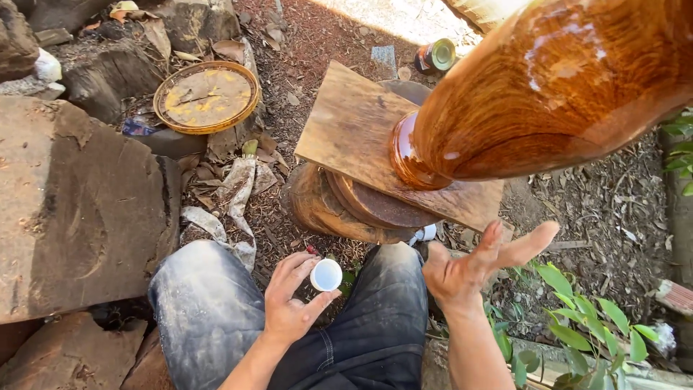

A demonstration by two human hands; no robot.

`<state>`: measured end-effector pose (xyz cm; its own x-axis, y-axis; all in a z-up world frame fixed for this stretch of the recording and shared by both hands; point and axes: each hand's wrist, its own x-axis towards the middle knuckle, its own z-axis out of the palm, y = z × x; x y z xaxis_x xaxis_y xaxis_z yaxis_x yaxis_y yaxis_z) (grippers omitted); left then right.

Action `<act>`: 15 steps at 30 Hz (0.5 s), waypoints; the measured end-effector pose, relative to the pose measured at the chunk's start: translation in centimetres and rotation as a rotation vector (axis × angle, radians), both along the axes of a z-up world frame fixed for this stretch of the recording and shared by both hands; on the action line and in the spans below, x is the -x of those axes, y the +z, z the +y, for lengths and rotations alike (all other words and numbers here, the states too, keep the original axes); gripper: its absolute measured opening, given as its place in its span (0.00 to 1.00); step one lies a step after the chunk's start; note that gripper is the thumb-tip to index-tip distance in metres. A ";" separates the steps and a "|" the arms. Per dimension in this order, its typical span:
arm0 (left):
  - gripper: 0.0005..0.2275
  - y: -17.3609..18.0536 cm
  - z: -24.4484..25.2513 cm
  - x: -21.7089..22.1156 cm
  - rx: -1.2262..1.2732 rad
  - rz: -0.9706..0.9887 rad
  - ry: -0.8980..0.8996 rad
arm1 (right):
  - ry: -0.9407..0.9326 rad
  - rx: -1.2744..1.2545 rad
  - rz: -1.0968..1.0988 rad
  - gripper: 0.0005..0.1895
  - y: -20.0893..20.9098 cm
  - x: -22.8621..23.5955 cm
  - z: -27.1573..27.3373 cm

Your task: Applying a liquid finish to a large turned wooden vase by hand and rotating it on a stand.

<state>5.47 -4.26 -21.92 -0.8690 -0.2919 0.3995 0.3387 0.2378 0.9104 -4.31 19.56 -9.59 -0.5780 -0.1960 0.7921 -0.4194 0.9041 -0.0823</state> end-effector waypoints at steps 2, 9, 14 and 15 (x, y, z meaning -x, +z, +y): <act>0.24 -0.3 0.0 0.0 0.036 -0.019 0.007 | -0.045 0.017 0.018 0.42 0.7 1.3 -0.2; 0.23 -0.1 -0.2 0.1 0.075 -0.076 0.026 | -0.147 -0.075 0.018 0.42 1.7 3.1 -2.3; 0.24 -0.7 -0.3 0.1 0.077 -0.074 0.038 | -0.145 -0.113 0.094 0.34 0.9 2.5 -3.4; 0.24 -0.7 -0.3 0.2 0.077 -0.075 0.037 | -0.145 -0.112 0.093 0.34 0.6 2.6 -2.8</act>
<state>5.31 -4.51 -22.61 -0.8863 -0.2956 0.3565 0.2601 0.3191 0.9113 -6.95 16.79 -9.04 -0.5319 -0.2061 0.8213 -0.2848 0.9570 0.0557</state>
